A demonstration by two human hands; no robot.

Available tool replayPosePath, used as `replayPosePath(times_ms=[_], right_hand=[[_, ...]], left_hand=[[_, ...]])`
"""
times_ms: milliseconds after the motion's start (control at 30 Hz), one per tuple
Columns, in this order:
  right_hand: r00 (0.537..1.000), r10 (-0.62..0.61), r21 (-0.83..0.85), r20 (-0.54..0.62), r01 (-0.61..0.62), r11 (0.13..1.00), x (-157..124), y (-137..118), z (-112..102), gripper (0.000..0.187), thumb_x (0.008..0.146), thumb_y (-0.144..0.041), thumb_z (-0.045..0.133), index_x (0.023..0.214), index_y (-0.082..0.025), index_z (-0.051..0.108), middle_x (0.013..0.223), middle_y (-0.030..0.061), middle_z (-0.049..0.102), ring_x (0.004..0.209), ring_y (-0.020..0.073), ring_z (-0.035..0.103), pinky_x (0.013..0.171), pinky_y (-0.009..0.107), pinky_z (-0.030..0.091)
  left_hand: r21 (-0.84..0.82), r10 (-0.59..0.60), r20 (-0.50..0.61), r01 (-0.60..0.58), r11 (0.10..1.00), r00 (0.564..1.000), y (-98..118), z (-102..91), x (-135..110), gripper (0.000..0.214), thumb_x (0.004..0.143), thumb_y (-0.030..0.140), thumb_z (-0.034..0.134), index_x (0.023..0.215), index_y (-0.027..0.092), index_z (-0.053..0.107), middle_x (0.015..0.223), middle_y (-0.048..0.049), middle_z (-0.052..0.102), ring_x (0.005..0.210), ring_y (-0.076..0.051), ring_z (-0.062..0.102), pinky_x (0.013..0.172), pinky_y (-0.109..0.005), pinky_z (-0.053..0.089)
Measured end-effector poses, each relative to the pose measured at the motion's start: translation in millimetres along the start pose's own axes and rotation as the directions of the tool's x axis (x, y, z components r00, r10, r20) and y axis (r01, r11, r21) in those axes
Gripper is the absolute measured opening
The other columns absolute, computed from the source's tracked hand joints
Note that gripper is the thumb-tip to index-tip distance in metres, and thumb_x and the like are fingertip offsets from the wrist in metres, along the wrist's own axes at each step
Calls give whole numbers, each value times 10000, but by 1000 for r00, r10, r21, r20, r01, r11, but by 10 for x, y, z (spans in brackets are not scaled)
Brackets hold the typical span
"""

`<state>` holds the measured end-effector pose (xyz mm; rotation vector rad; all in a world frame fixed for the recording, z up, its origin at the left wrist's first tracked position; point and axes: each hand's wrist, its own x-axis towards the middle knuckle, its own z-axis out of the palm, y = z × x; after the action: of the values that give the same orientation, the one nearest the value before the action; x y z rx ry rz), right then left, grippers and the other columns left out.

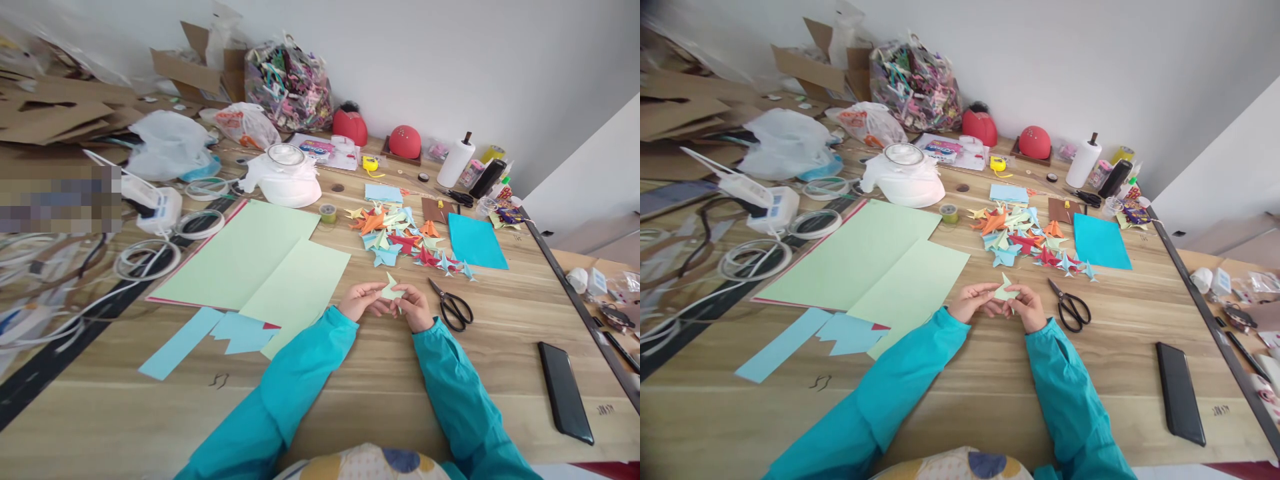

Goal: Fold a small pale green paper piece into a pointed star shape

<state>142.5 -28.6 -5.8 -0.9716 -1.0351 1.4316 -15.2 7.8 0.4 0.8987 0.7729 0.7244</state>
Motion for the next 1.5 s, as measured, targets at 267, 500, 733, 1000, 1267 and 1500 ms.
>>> replayPosePath(times_ms=[267,500,733,1000,1267,1500], right_hand=[[999,-10,12,-32,10,1000,7,43,-51,337,679,-162,568,1016,-189,560,510,-44,582,380,91,496,355,192,386],[996,71,-73,62,-66,995,-20,58,-89,209,646,-158,580,844,-139,645,430,-41,542,336,71,449,332,174,343],[995,28,38,-96,-24,999,6,31,-53,186,658,-211,622,833,-149,623,434,-30,568,341,87,466,348,196,367],[983,-2,94,-185,19,995,35,-17,-9,343,636,-214,649,966,-170,568,423,-81,477,350,67,414,347,176,283],[991,-6,7,-136,7,1000,41,-23,12,355,655,-278,663,969,-171,538,523,-64,478,398,52,365,373,187,270],[996,18,108,-85,-8,994,28,-70,27,421,669,-268,645,1047,-195,475,550,-49,502,438,92,445,383,219,378]], left_hand=[[-64,80,-49,-83,995,996,-9,29,3,625,650,362,648,1180,105,439,691,-56,669,569,-180,635,500,-266,482],[-5,140,-101,-141,990,985,1,58,-3,617,559,282,727,1099,126,471,734,-25,643,643,-133,606,586,-241,486],[36,172,13,-173,984,985,-14,25,-13,628,569,252,720,1124,121,458,636,15,576,597,-120,573,583,-257,484],[104,208,162,-226,968,965,-49,51,-30,704,647,229,665,1276,170,355,628,45,509,572,-79,526,578,-215,446],[223,162,130,-188,956,978,-82,79,-68,347,582,278,705,888,122,654,724,-46,633,577,-111,541,544,-233,449],[197,193,-1,-189,962,981,-39,67,-32,412,512,196,735,905,110,644,741,-53,661,701,-165,587,682,-290,465]])
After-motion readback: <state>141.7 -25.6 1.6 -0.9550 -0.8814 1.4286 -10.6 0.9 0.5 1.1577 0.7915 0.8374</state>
